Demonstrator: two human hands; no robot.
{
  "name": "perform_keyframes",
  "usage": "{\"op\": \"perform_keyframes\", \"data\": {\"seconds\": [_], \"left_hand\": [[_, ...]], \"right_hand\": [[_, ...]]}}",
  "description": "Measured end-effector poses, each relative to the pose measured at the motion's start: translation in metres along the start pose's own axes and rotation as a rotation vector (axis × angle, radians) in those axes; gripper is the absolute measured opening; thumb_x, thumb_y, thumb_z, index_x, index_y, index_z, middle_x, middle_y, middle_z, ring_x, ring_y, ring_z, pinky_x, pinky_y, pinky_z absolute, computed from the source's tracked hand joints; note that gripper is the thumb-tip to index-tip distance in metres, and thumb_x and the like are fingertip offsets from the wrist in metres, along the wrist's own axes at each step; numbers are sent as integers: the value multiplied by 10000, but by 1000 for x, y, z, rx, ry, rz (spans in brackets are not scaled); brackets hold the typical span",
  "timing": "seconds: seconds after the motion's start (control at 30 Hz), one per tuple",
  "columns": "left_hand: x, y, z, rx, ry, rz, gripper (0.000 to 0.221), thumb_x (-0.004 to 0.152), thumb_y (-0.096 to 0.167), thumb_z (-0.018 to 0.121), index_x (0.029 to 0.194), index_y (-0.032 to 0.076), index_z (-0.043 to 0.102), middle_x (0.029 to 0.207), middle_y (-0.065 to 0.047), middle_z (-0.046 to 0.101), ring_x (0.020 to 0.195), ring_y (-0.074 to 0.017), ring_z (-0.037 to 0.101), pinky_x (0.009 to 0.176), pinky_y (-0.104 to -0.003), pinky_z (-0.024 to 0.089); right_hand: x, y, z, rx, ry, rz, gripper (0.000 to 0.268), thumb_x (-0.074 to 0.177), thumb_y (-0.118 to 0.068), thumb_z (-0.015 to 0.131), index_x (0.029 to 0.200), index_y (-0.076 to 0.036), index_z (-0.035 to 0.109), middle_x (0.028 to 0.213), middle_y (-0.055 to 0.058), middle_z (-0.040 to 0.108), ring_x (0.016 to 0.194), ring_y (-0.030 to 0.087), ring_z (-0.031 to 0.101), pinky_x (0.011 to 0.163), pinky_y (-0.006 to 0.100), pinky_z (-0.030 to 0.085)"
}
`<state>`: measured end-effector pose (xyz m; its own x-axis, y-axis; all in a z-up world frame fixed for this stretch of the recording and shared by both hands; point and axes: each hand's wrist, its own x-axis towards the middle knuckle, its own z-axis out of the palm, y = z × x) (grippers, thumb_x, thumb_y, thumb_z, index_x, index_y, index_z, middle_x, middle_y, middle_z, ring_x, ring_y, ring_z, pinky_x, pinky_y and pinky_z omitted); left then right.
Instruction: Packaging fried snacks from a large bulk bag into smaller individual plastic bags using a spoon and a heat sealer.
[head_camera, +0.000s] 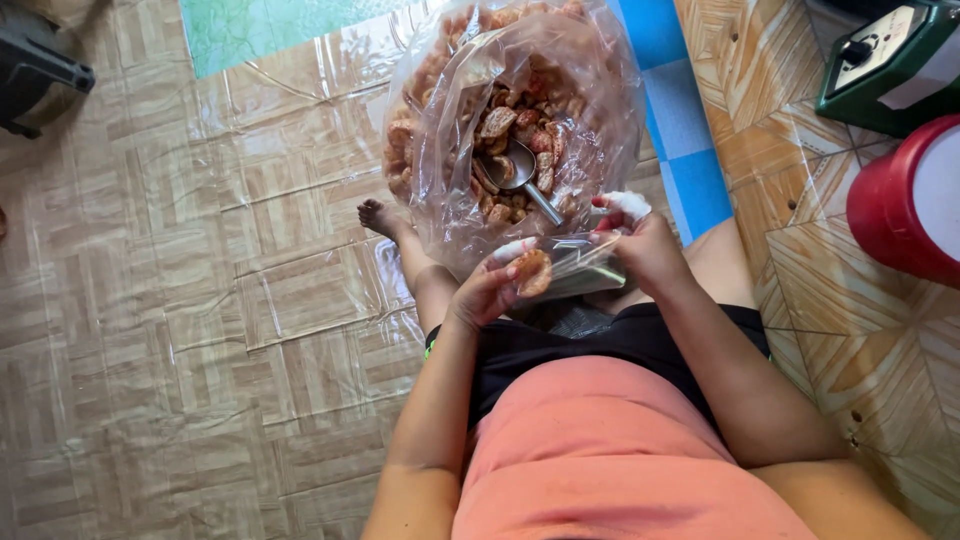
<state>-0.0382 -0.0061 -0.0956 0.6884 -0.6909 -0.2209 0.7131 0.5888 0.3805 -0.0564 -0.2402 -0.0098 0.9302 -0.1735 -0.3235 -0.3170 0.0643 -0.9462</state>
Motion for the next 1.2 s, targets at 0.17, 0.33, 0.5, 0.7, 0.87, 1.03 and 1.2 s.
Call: {"op": "perform_keyframes", "data": {"seconds": [0.17, 0.33, 0.5, 0.7, 0.87, 1.03, 1.2], "left_hand": [[-9, 8, -10, 8, 95, 40, 397, 752, -29, 575, 1145, 19, 542, 1119, -230, 559, 993, -383, 565, 770, -501, 504], [-5, 43, 27, -35, 178, 160, 372, 759, -19, 570, 1119, 74, 577, 1128, -207, 564, 1001, -387, 560, 770, -518, 501], [-12, 33, -64, -90, 195, 249, 337, 825, 216, 549, 1137, 91, 566, 1146, -167, 564, 1016, -374, 558, 779, -564, 481], [-7, 49, -28, -96, 173, 306, 357, 850, 262, 522, 1136, 50, 557, 1152, -150, 566, 984, -358, 580, 747, -514, 522], [1, 60, -33, -78, 202, 363, 382, 840, 246, 537, 1165, 46, 533, 1175, -165, 544, 1017, -373, 558, 758, -523, 511], [15, 91, 32, -51, 214, 402, 385, 841, 223, 555, 1182, 47, 520, 1179, -166, 541, 1042, -365, 546, 776, -523, 503], [15, 74, -19, -52, 207, 431, 405, 841, 241, 556, 1191, 43, 509, 1176, -158, 548, 1036, -342, 558, 790, -496, 512]], "right_hand": [[-5, -41, 15, -350, -32, -176, 497, 659, -25, 721, 1129, -115, 590, 763, 91, 624, 698, 156, 597, 692, 289, 495], [39, -45, 9, -253, -61, -332, 464, 708, -142, 753, 1138, -109, 582, 892, 89, 627, 820, 137, 580, 762, 295, 473], [117, 29, 4, -773, 66, -524, 371, 705, 2, 670, 1071, -26, 611, 843, 164, 584, 783, 342, 588, 697, 380, 499], [162, 94, 46, -1331, 23, -923, 242, 637, -116, 619, 874, -130, 670, 815, 47, 582, 628, 250, 600, 561, 345, 527], [175, 101, 47, -1431, 138, -999, 100, 636, -200, 568, 706, -167, 630, 729, -10, 567, 629, 197, 573, 520, 287, 476], [175, 104, 35, -1420, 122, -928, 192, 615, -263, 590, 773, -162, 631, 822, -11, 565, 720, 199, 561, 581, 296, 478], [201, 151, 40, -1390, 128, -1031, 223, 709, -223, 548, 917, -223, 629, 814, -4, 580, 783, 226, 579, 658, 318, 479]]}}
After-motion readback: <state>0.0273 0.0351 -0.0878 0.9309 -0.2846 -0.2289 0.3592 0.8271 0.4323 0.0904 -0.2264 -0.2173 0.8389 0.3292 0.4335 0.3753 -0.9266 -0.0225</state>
